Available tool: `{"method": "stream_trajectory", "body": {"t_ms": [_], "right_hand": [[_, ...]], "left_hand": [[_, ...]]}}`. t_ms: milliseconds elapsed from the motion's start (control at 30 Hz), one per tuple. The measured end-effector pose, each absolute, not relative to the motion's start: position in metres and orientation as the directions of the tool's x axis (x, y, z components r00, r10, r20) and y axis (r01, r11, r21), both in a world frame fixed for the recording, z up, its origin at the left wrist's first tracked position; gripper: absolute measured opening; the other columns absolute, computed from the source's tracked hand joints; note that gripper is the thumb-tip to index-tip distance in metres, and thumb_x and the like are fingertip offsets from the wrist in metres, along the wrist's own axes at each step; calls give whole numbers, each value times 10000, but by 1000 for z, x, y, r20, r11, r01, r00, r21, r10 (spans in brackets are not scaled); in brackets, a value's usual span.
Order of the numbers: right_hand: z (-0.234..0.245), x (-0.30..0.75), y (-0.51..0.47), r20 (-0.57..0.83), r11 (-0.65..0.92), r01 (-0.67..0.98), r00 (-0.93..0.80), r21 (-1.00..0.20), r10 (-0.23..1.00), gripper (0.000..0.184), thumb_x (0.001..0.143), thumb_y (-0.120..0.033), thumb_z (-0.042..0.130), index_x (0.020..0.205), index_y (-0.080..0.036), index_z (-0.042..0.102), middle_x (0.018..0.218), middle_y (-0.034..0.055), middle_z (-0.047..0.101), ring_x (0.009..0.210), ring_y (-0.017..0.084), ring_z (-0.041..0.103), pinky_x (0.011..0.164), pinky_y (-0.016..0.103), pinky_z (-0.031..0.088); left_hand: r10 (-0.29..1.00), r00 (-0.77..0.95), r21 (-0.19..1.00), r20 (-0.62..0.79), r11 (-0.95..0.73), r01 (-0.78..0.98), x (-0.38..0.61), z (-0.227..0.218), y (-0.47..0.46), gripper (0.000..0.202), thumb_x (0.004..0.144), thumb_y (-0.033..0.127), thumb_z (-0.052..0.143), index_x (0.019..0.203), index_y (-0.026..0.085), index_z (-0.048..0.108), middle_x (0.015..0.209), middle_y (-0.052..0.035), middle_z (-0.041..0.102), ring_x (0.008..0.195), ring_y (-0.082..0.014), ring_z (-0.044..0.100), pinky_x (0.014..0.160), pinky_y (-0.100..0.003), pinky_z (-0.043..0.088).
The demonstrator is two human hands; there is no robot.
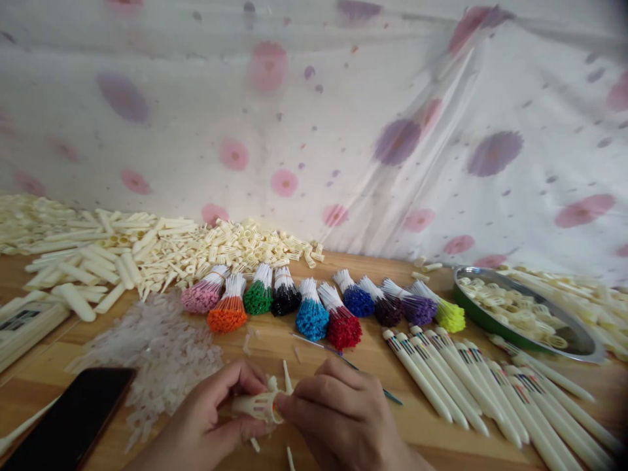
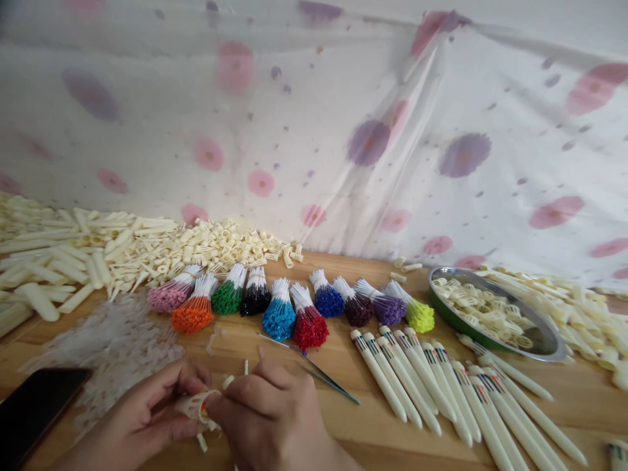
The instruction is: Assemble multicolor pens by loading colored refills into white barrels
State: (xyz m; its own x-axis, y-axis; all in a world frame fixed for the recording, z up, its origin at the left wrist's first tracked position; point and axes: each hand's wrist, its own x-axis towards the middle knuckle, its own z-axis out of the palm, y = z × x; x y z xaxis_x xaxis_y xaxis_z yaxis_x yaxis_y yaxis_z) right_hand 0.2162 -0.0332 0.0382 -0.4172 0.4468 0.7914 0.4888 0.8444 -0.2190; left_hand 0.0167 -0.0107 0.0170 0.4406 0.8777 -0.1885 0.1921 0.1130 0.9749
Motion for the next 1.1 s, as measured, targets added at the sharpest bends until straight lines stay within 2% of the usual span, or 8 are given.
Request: {"method": "stream_trajectory", "body": {"t_ms": [133, 267, 400, 567, 633, 767, 933, 1100], "right_hand": [[43, 217, -35, 781, 829, 553, -483, -80, 397, 162, 893, -102, 502, 865, -90, 661, 627, 24, 653, 516, 115, 480, 415, 232, 385], [48, 219, -37, 734, 801, 598, -539, -12, 414, 173, 898, -111, 502, 846, -103, 666, 596, 11, 637, 493, 111, 483, 393, 241, 368], [53, 221, -39, 670, 793, 605, -619, 75, 409, 132, 869, -97, 541, 849, -124, 669, 655, -1, 675, 492, 104, 507, 381, 246, 370], [55, 222, -38, 640, 819, 566, -666, 97, 384, 163, 871, -68, 515, 815, -125, 657, 629, -1, 643, 498, 109, 491, 371, 252, 356], [52, 221, -36, 617, 825, 564, -659, 29, 429, 223, 912, -102, 452, 816, -116, 653, 631, 17, 629, 509, 119, 475, 393, 259, 351], [41, 217, -32, 638, 808, 547, -546, -220, 543, 378, 967, -187, 313, 788, -127, 640, 623, 39, 595, 523, 127, 462, 449, 252, 365], [32, 211, -32, 644, 741, 499, -395, -449, 655, 261, 890, -120, 453, 708, -150, 639, 617, 30, 611, 549, 108, 542, 505, 208, 419], [29, 208, -33, 617, 684, 451, -311, -573, 723, 225, 852, -138, 515, 680, -155, 659, 611, 31, 607, 539, 99, 561, 486, 186, 433]], "left_hand": [[869, 443, 970, -221, 147, 196, 18, 18, -11, 145, 658, 204, 684, 763, 216, 586, 841, 7, 623, 836, -191, 584, 746, -296, 455], [865, 444, 966, -234, 157, 204, 19, 19, -12, 144, 649, 214, 679, 754, 219, 581, 849, -1, 636, 830, -197, 590, 748, -307, 457], [854, 462, 966, -238, 156, 207, 21, 19, -12, 121, 648, 206, 670, 727, 213, 579, 826, -5, 637, 831, -202, 593, 756, -313, 451], [846, 479, 967, -233, 148, 210, 22, 16, -12, 130, 636, 174, 684, 698, 207, 574, 736, 28, 597, 765, -172, 573, 715, -282, 449], [855, 468, 963, -224, 121, 239, 21, 15, -12, 123, 659, 180, 670, 736, 212, 579, 753, 26, 609, 768, -171, 581, 708, -278, 461], [908, 402, 925, -121, -44, 377, 20, 16, -14, 89, 707, 204, 630, 763, 229, 565, 812, 11, 646, 781, -181, 616, 684, -269, 489], [914, 388, 826, 117, -306, 473, 17, 13, -21, 86, 768, 196, 571, 820, 264, 563, 889, 4, 677, 801, -175, 657, 596, -212, 504], [868, 389, 699, 308, -484, 527, 13, 9, -24, 127, 787, 167, 555, 842, 282, 549, 925, 3, 685, 808, -169, 676, 673, -226, 522]]}}
